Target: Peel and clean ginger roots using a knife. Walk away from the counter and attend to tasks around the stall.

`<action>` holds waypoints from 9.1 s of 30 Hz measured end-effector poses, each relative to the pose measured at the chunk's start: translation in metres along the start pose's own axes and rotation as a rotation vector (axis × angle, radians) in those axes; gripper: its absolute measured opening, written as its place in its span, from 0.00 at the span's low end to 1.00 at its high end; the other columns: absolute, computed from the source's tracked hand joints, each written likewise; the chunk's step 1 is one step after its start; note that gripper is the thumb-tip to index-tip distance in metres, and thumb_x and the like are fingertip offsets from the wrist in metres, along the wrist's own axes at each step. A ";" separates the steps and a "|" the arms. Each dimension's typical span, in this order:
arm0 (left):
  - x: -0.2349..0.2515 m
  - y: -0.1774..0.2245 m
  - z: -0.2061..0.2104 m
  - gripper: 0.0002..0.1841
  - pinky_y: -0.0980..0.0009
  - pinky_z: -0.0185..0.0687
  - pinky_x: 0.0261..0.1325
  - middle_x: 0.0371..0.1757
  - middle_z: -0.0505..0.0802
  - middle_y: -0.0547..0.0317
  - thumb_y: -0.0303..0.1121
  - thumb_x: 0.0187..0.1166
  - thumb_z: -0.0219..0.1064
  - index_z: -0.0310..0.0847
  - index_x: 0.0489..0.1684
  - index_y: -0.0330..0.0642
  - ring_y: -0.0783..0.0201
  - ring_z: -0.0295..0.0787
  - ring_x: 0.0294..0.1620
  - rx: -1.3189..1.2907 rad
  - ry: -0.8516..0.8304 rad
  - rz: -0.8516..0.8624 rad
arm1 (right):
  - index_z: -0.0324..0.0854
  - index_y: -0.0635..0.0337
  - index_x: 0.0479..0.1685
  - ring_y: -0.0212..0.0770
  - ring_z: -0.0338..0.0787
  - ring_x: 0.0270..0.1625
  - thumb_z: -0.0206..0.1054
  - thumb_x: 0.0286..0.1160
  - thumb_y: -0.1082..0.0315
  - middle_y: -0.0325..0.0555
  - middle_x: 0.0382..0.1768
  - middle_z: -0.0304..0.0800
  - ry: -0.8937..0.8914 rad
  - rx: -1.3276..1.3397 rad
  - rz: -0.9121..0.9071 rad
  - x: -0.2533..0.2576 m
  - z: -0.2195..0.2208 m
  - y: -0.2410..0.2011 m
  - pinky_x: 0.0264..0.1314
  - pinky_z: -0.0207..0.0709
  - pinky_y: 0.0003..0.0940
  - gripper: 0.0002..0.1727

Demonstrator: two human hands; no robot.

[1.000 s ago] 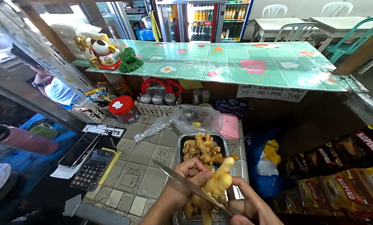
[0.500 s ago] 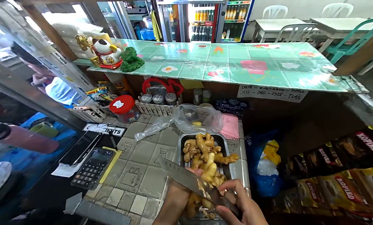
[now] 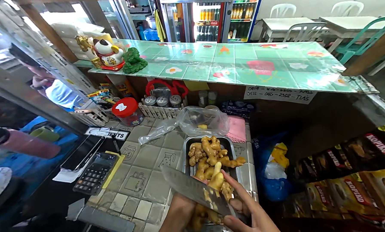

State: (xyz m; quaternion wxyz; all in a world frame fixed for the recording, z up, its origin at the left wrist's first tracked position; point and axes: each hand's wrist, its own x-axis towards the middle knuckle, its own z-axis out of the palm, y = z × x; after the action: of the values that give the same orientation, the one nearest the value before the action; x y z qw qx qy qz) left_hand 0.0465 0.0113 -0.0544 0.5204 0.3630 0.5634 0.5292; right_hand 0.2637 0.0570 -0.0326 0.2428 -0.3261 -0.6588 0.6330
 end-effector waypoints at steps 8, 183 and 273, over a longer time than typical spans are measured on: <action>0.007 0.011 -0.008 0.17 0.66 0.88 0.35 0.27 0.91 0.56 0.43 0.84 0.65 0.73 0.56 0.38 0.64 0.90 0.28 0.071 0.002 -0.191 | 0.60 0.52 0.90 0.27 0.68 0.19 0.48 0.93 0.49 0.32 0.24 0.72 -0.023 0.432 -0.018 -0.001 -0.007 0.006 0.19 0.65 0.24 0.31; 0.038 0.069 0.032 0.25 0.53 0.86 0.68 0.66 0.89 0.42 0.46 0.94 0.47 0.68 0.78 0.37 0.47 0.89 0.65 -0.693 0.100 -0.378 | 0.44 0.55 0.97 0.27 0.68 0.17 0.56 0.90 0.51 0.35 0.24 0.79 -0.149 0.244 -0.066 -0.005 -0.004 -0.017 0.18 0.64 0.24 0.41; 0.044 0.053 0.017 0.21 0.58 0.91 0.56 0.55 0.91 0.42 0.39 0.90 0.56 0.71 0.75 0.38 0.52 0.93 0.52 -0.621 0.016 -0.354 | 0.54 0.60 0.94 0.48 0.84 0.21 0.70 0.71 0.35 0.47 0.24 0.88 -0.081 -0.736 -0.189 -0.021 -0.019 -0.069 0.26 0.79 0.52 0.56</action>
State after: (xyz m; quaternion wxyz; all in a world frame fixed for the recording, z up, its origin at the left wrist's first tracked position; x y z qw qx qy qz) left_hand 0.0470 0.0664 -0.0101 0.6852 0.0800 0.4338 0.5795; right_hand 0.2833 0.0553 0.0390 0.1405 -0.3040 -0.8783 0.3413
